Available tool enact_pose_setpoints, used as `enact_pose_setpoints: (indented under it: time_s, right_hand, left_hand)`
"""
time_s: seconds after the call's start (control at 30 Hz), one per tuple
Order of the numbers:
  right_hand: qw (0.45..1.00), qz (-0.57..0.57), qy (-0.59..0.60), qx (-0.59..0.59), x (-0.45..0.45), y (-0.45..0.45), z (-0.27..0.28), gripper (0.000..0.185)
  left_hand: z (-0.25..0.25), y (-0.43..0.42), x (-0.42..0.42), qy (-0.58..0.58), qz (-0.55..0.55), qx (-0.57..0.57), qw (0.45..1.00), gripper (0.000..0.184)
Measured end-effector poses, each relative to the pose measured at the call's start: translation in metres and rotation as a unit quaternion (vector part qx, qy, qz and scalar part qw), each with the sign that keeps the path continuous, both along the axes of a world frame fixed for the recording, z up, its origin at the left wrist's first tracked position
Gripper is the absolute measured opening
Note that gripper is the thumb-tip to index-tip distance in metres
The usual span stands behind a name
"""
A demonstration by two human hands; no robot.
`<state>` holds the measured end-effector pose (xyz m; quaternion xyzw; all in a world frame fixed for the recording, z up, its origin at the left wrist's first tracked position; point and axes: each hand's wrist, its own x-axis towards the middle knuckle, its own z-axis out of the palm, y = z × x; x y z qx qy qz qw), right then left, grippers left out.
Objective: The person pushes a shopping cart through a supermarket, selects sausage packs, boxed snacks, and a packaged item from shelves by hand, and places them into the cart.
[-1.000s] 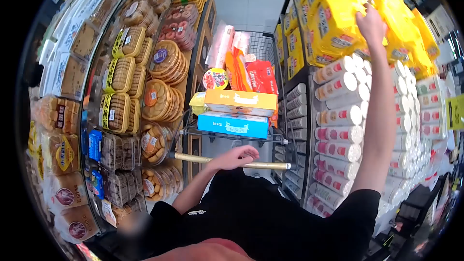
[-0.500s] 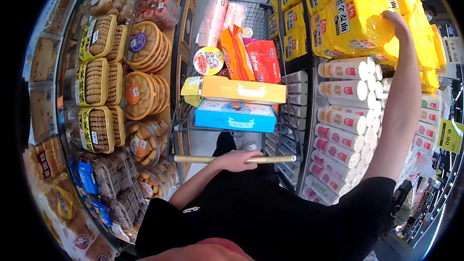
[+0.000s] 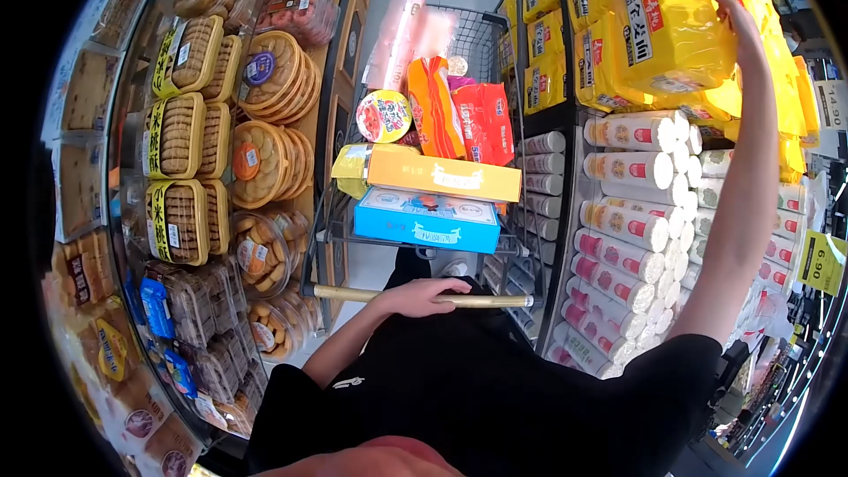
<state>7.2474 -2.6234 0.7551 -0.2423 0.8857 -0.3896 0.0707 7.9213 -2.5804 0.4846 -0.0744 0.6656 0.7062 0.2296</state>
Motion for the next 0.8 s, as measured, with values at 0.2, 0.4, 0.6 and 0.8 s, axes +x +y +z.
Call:
enact_pose_setpoints:
  time_s: [0.2, 0.4, 0.6, 0.8]
  right_hand:
    - [0.99, 0.092, -0.096, 0.037, 0.017, -0.019, 0.059, 0.036]
    - [0.965, 0.236, -0.036, 0.105, 0.017, -0.059, 0.001, 0.046]
    - [0.978, 0.182, 0.041, 0.091, 0.288, -0.118, -0.013, 0.023]
    - [0.981, 0.183, -0.027, 0.056, 0.252, -0.165, -0.07, 0.026]
  left_hand:
    - [0.03, -0.025, -0.009, 0.04, -0.037, 0.085, 0.995, 0.053]
    - [0.071, -0.064, -0.031, 0.131, 0.094, 0.165, 0.973, 0.04]
    - [0.048, -0.096, -0.064, 0.24, 0.304, -0.36, 0.849, 0.043]
    - [0.007, -0.096, -0.061, 0.14, 0.303, -0.459, 0.824, 0.054]
